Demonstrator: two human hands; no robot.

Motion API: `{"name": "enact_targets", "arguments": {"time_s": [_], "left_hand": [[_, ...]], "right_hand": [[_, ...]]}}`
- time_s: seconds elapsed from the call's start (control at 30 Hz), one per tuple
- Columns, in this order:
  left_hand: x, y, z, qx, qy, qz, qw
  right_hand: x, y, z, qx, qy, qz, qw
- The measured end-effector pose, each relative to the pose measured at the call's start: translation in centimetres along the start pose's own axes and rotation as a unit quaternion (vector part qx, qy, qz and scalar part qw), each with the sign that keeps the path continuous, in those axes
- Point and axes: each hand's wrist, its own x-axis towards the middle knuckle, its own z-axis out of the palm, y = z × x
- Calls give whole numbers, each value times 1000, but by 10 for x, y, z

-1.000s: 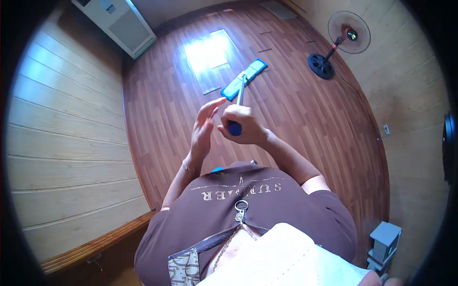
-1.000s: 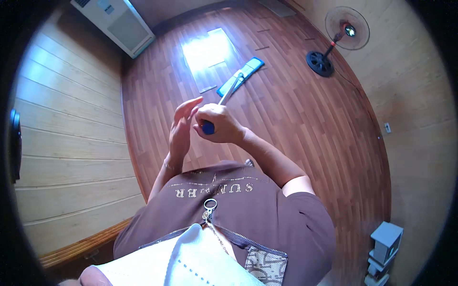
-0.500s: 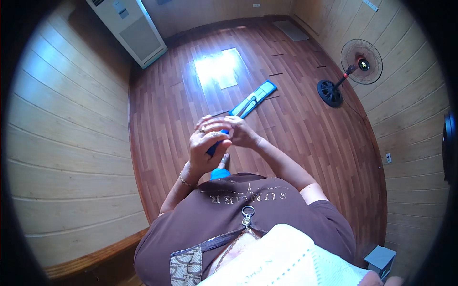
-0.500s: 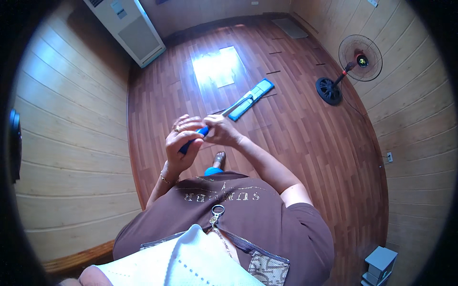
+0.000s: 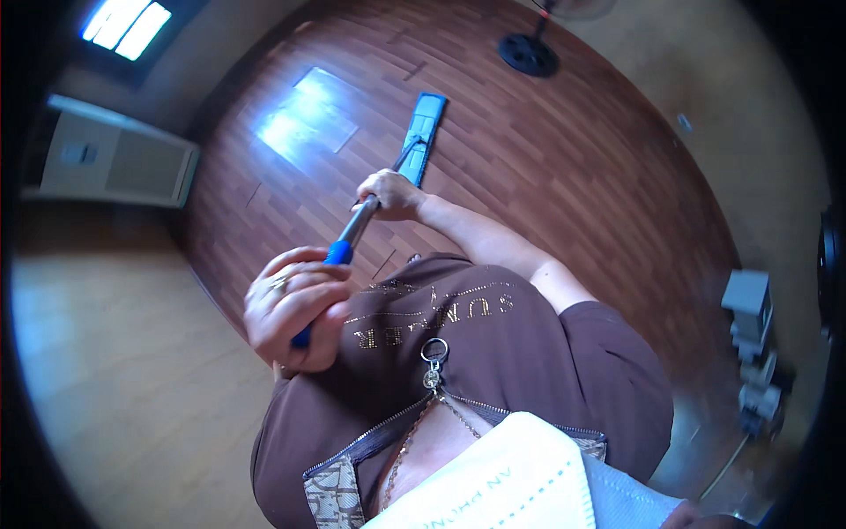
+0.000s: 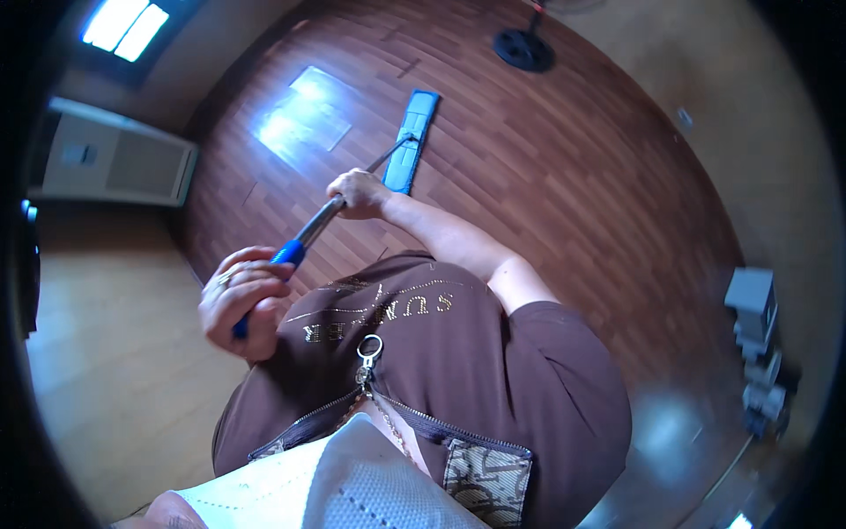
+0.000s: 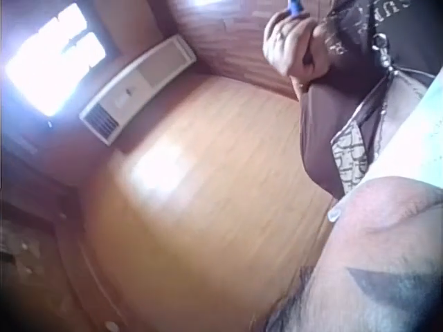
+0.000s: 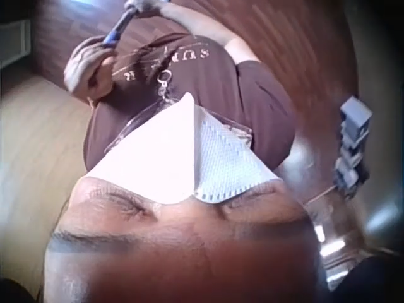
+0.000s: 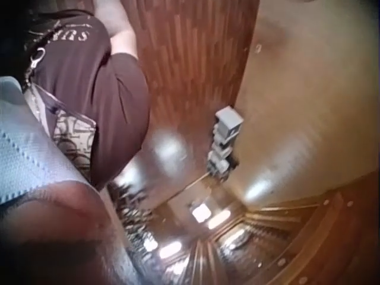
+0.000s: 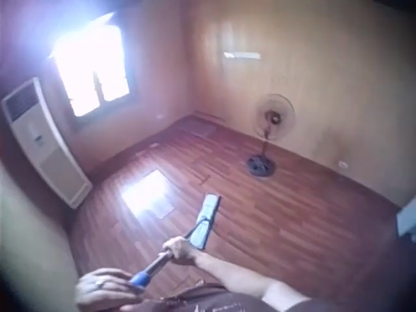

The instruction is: Mopping a wooden floor in a large room.

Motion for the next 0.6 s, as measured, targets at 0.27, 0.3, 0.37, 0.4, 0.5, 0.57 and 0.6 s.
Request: {"name": "enact_targets", "arguments": {"time_s": [0.27, 0.3, 0.37, 0.4, 0.5, 0.57, 0.6], "left_hand": [[-10, -84, -29, -166, -49, 132, 976], [-6, -96, -46, -178, -114, 151, 966], [-5, -136, -62, -227, -172, 185, 941], [-3, -159, -70, -250, -195, 198, 928], [-6, -228, -90, -335, -265, 210, 880], [11, -279, -75, -399, -290, 228, 839], [25, -295, -70, -446, -318, 236, 803]], "right_hand": [[-28, -2, 23, -32, 95, 134, 986], [-26, -4, 29, -41, 106, 149, 982], [-19, 3, 46, -62, 153, 156, 974], [-11, 7, 57, -79, 178, 183, 964], [3, 4, 97, -112, 243, 234, 935], [2, 15, 106, -171, 283, 284, 900], [6, 14, 106, -192, 293, 313, 883]]}}
